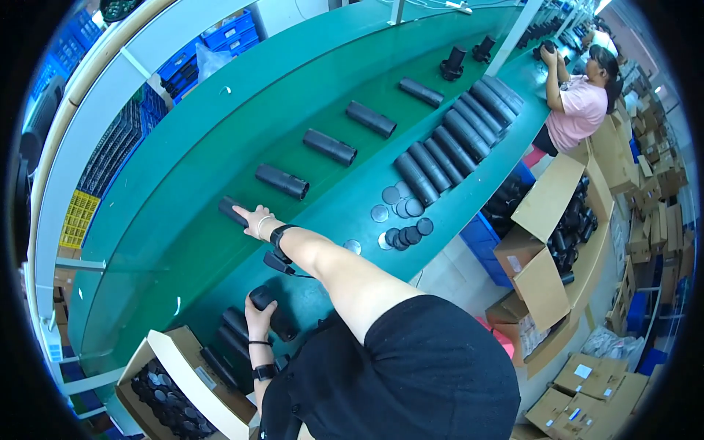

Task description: The person caps black cylinders by hand, placing a cap on each end of a cylinder, and then packs the capped cylinders into a cardboard box.

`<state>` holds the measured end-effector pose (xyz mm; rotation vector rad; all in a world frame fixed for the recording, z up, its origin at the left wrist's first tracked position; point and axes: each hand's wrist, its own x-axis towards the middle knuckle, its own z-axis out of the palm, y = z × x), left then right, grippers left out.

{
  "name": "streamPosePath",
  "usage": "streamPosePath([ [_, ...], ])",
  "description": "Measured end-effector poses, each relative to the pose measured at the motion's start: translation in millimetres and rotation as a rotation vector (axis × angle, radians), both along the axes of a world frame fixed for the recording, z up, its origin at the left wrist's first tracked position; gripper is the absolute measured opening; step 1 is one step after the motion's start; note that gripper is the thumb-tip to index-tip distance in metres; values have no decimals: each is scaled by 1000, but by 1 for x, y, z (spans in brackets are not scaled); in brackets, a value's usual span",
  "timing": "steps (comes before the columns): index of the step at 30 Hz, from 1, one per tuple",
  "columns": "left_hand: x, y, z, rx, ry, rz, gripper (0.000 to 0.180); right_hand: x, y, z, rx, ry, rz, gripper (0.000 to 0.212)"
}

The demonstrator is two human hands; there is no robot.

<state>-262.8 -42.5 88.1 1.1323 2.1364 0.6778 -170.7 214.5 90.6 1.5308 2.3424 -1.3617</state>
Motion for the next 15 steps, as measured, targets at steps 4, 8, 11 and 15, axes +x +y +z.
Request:
streamPosePath([
  [4, 13, 10, 32, 186, -761, 20, 60, -13, -1, -3, 117, -47, -82, 64],
  [8, 27, 24, 41, 260, -865, -13, 69, -7, -3, -15, 383, -95, -11, 59],
  [11, 32, 29, 34, 299, -861, 4, 70, 14, -12, -15, 377, 358, -27, 26],
  [15, 36, 20, 33, 327, -869, -7, 66, 71, -75, 40, -652, 651, 88, 26],
])
